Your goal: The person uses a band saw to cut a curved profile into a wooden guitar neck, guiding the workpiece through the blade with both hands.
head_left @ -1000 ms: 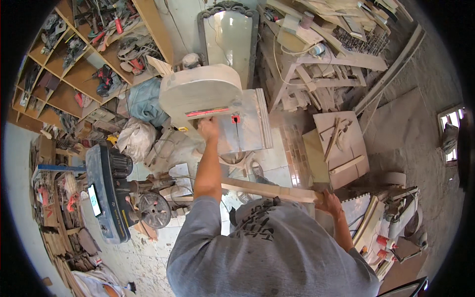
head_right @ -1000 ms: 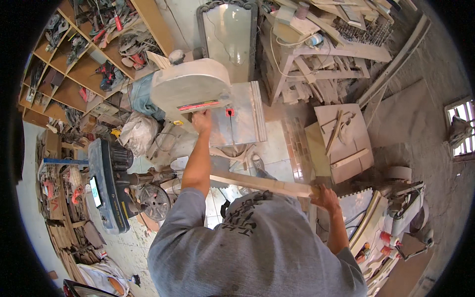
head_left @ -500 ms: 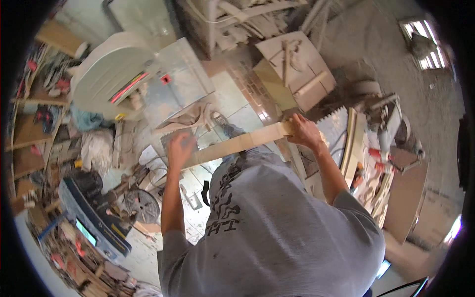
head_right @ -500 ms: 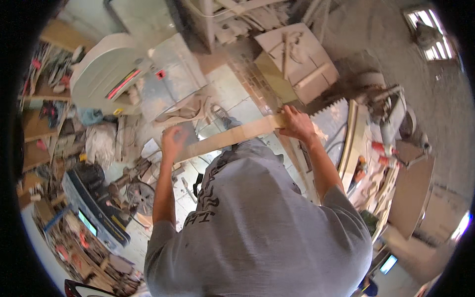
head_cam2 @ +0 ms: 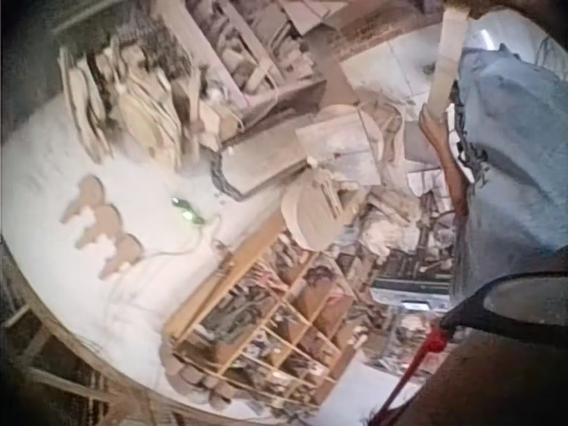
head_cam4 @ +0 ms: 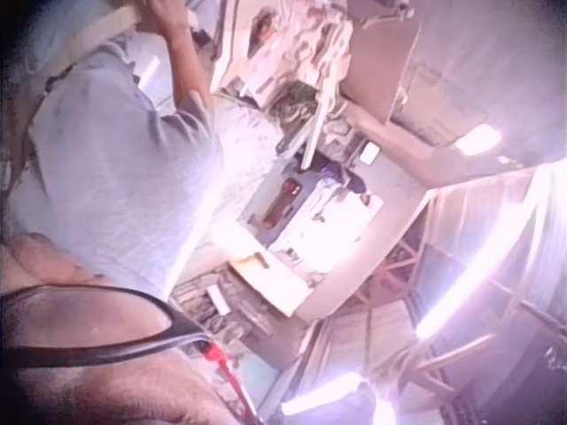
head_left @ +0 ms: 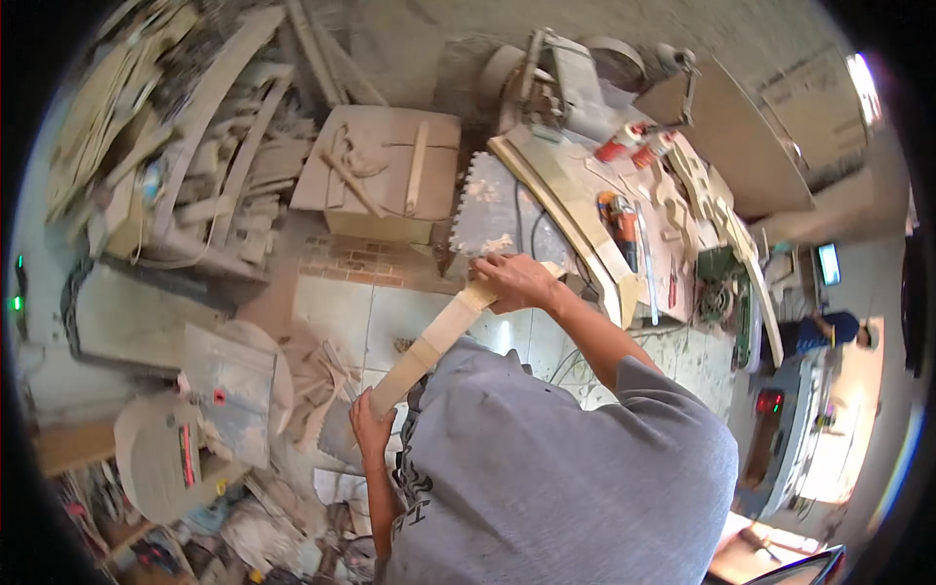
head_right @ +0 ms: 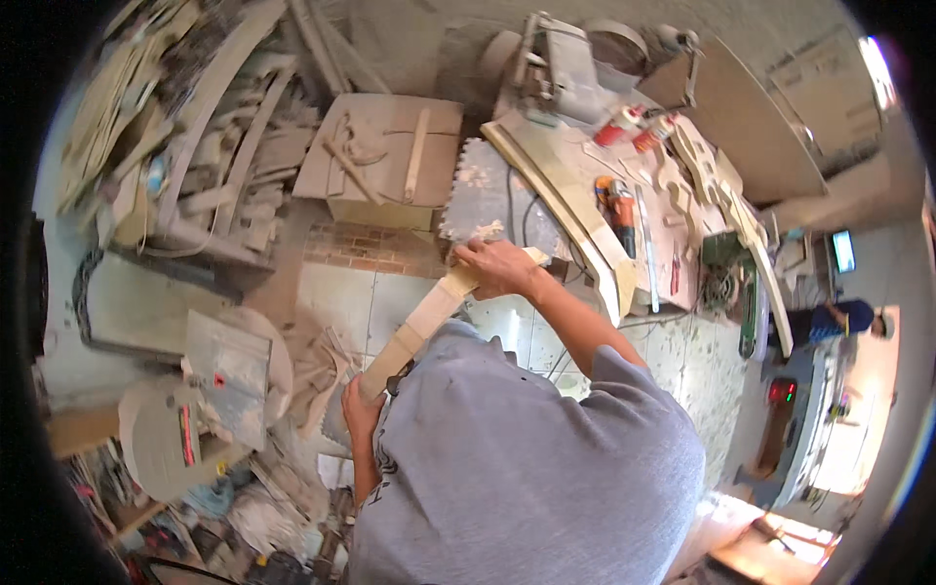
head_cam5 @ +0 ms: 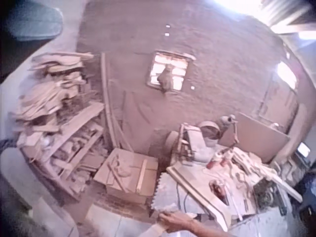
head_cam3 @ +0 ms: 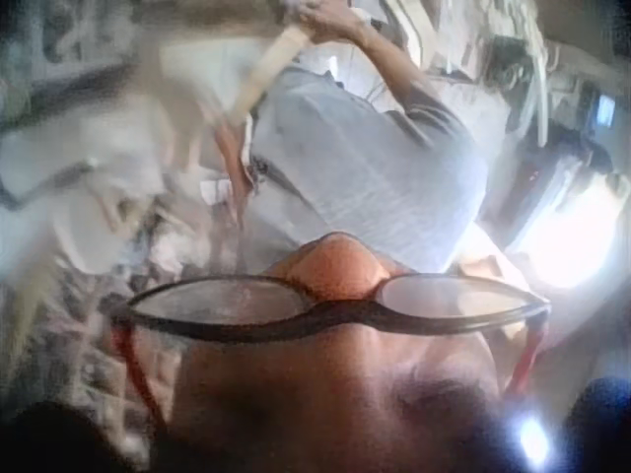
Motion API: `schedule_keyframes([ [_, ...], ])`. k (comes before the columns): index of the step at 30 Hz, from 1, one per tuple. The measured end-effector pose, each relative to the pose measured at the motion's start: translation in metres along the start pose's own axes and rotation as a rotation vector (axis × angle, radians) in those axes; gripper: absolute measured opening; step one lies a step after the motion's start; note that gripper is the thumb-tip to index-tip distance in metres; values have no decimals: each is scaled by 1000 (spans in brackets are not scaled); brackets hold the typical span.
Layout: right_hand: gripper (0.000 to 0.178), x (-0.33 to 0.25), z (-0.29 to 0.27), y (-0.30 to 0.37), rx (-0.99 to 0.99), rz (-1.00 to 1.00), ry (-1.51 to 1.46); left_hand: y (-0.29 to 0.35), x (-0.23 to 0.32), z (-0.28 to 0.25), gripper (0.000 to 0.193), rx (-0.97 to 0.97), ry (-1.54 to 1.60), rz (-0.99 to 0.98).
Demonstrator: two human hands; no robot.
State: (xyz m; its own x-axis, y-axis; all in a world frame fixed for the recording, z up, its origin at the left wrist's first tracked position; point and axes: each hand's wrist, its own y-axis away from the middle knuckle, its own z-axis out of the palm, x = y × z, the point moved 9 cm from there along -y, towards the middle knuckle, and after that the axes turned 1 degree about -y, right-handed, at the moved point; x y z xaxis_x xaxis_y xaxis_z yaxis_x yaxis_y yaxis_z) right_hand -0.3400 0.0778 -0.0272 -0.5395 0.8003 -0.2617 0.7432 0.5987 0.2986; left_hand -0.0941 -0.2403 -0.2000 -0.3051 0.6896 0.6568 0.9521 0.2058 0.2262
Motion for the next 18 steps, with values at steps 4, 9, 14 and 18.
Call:
schedule_keyframes([
  [4, 68, 84, -21, 88, 163, 175, -133, -63, 85, 8, 80, 25, -117, 232],
  [9, 71, 194, -23, 209, 394, 576, -271, -123, 201, 19, 72, 219, 8, 330],
  [14, 81, 265, 9, 293, 612, 892, -331, -151, 268, 61, 67, 197, 58, 383],
  [18, 84, 298, 48, 321, 781, 1080, -314, -148, 275, 93, 65, 141, 45, 383],
])
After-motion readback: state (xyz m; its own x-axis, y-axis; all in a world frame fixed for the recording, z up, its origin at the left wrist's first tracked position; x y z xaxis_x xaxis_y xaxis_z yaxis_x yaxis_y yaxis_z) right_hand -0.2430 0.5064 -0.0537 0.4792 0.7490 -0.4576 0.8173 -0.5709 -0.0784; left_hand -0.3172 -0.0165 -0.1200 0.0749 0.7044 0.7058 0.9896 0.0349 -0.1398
